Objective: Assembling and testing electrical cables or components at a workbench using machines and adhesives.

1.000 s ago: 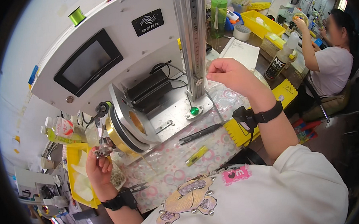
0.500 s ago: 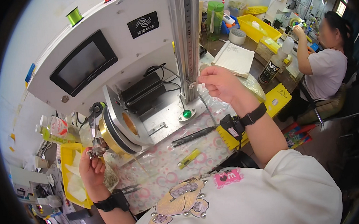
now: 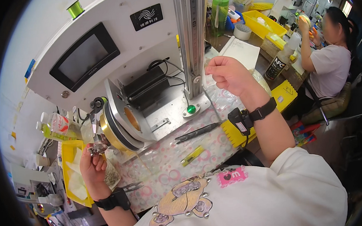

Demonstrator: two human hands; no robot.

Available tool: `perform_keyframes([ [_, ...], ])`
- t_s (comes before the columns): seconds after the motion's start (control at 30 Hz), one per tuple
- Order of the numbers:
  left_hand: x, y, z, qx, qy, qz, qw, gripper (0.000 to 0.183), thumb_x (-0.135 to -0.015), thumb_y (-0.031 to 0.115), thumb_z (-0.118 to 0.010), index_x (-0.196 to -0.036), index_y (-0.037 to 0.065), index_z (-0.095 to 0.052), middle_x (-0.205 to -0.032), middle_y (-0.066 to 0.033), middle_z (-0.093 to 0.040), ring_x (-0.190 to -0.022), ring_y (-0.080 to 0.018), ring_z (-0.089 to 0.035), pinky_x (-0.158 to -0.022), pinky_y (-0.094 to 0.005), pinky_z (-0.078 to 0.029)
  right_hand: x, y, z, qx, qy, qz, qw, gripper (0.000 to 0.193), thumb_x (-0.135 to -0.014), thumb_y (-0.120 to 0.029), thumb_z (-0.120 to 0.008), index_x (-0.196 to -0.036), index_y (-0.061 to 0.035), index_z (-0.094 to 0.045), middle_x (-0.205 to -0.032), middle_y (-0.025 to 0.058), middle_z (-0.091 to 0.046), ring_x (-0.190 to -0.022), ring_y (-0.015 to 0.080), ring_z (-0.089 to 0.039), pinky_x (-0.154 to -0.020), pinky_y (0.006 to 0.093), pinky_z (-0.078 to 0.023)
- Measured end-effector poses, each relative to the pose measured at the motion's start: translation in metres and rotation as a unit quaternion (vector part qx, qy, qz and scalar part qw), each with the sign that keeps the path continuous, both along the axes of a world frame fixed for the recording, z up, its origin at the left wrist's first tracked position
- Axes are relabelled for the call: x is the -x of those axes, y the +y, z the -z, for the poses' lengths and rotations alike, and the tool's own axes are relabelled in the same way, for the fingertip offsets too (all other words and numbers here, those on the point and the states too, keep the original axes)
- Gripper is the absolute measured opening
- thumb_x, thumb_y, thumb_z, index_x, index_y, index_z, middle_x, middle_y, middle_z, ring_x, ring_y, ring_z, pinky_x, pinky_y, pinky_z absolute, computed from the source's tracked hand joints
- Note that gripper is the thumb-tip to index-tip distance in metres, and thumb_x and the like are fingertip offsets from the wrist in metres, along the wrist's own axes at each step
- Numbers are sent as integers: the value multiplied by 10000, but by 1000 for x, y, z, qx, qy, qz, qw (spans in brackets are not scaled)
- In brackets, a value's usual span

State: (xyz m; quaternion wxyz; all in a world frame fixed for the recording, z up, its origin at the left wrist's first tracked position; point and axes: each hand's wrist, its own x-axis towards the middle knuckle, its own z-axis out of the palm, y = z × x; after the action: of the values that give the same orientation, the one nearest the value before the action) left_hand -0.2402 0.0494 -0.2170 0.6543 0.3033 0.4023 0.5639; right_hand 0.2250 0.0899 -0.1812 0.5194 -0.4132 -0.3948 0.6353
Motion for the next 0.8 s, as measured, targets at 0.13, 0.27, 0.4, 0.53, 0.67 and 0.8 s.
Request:
perform_keyframes([
  [0.13, 0, -2, -1, 8, -2, -2, 1000, 169, -940, 256, -435, -1007, 119, -509, -550, 45, -380, -376, -54, -306, -364, -206, -266, 5, 5, 13, 30, -14, 13, 999, 45, -836, -55, -580, -810, -45, -544, -649, -52, -448, -448, 9, -295, -374, 172, -213],
  [0.27, 3, -1, 0, 9, 7, -6, 1000, 194, -949, 266, -422, -1022, 115, -520, -548, 42, -376, -377, -53, -301, -363, -207, -256, 11, 3, 24, 109, 88, -4, 990, 56, -832, -64, -582, -796, -53, -541, -567, -50, -402, -443, 24, -290, -379, 184, -215],
  [0.4, 6, 1, 2, -6, 13, -14, 1000, 222, -957, 269, -404, -1054, 115, -531, -560, 37, -384, -381, -55, -304, -365, -204, -252, 2, 4, 35, 125, 200, -67, 969, 62, -849, -77, -563, -802, -42, -541, -565, -58, -356, -439, 30, -274, -376, 178, -213],
  [0.53, 22, 3, 10, -25, -2, -3, 1000, 243, -968, 260, -374, -1083, 110, -526, -569, 33, -398, -382, -59, -323, -365, -208, -275, -5, -10, 37, 78, 172, -95, 977, 74, -893, -132, -510, -833, -89, -503, -604, -77, -311, -493, 26, -273, -402, 162, -224],
  [0.67, 33, 1, 13, -26, 16, 8, 1000, 241, -962, 276, -370, -991, 85, -515, -579, 26, -424, -383, -60, -341, -363, -203, -282, -14, -40, 31, 103, 93, -30, 990, 105, -897, -144, -507, -818, -86, -471, -598, -68, -317, -488, 25, -289, -400, 162, -234],
  [0.8, 18, 1, 2, -29, 10, 61, 998, 219, -948, 243, -381, -861, 66, -477, -612, 17, -396, -458, -79, -356, -418, -205, -292, -61, -86, 29, 91, -128, -3, 988, 128, -897, -156, -511, -806, -84, -458, -583, -54, -373, -452, 23, -335, -389, 164, -253],
])
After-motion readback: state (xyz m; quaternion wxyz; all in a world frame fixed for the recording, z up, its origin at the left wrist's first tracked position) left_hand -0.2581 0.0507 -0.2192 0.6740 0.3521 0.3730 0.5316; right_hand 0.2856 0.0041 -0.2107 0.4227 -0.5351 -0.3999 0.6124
